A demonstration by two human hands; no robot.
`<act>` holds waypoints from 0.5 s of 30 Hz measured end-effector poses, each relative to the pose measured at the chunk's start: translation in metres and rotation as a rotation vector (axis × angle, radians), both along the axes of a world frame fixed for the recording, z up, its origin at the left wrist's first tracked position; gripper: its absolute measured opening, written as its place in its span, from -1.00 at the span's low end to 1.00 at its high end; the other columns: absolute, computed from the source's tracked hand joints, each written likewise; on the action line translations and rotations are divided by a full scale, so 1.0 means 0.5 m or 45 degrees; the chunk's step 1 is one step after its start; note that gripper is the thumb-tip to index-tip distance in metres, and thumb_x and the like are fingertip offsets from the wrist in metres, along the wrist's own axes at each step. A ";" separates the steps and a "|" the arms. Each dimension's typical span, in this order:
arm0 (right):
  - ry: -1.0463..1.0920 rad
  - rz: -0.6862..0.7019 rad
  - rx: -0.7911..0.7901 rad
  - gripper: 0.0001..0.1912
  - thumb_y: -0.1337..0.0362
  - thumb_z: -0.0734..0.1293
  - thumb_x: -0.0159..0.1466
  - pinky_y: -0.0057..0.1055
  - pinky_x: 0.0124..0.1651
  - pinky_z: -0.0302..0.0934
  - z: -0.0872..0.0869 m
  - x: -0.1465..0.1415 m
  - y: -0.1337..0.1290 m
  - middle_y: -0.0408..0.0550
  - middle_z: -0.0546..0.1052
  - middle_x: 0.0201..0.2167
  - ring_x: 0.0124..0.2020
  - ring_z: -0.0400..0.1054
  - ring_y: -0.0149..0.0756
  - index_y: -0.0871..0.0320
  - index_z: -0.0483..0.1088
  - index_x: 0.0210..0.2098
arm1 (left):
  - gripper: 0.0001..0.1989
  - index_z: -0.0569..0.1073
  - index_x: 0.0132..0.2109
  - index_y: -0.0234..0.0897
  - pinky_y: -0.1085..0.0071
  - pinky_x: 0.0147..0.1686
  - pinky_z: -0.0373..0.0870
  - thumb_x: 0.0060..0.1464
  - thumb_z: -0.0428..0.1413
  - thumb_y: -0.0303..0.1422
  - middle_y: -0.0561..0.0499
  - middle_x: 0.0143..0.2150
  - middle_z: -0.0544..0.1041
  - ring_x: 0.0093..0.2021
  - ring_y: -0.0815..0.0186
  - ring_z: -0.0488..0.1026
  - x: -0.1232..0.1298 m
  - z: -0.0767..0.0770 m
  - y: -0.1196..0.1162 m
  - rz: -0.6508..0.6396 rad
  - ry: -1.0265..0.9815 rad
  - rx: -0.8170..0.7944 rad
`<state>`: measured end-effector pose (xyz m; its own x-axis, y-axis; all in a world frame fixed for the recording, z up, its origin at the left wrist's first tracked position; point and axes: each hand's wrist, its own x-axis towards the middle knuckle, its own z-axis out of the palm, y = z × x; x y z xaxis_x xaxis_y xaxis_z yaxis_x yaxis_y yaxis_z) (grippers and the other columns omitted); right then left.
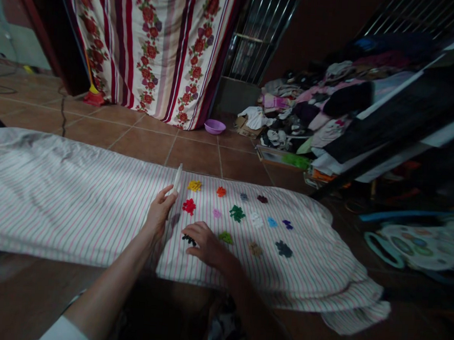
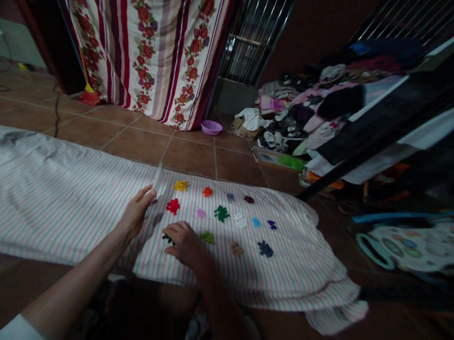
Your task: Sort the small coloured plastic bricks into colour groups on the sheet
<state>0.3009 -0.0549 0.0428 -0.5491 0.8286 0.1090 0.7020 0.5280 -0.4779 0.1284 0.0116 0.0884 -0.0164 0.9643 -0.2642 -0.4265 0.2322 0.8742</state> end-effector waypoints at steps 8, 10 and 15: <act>-0.024 -0.042 -0.064 -0.53 0.38 0.37 0.19 -0.18 0.16 0.15 0.003 0.011 0.001 0.03 0.42 0.06 0.10 0.23 -0.17 0.11 0.36 0.11 | -0.24 0.42 0.10 -0.24 0.49 -0.42 0.27 -0.28 0.34 -0.06 0.03 -0.28 0.43 -0.32 0.39 0.34 -0.001 0.008 -0.006 -0.010 0.038 0.003; 0.007 -0.051 -0.053 -0.57 0.41 0.36 0.20 -0.19 0.15 0.17 0.002 0.007 0.003 0.03 0.44 0.03 0.08 0.25 -0.19 0.12 0.39 0.06 | -0.24 0.43 0.09 -0.25 0.48 -0.42 0.28 -0.30 0.34 -0.06 0.03 -0.28 0.44 -0.33 0.39 0.35 0.000 0.008 -0.005 -0.003 0.035 0.007; 0.054 -0.040 0.025 -0.67 0.43 0.37 0.19 -0.21 0.11 0.21 0.000 -0.004 0.010 0.03 0.48 -0.07 -0.01 0.30 -0.20 0.18 0.43 -0.04 | -0.24 0.43 0.08 -0.28 0.45 -0.39 0.29 -0.30 0.35 -0.05 0.02 -0.31 0.45 -0.35 0.37 0.36 0.003 0.004 -0.002 0.012 0.037 0.030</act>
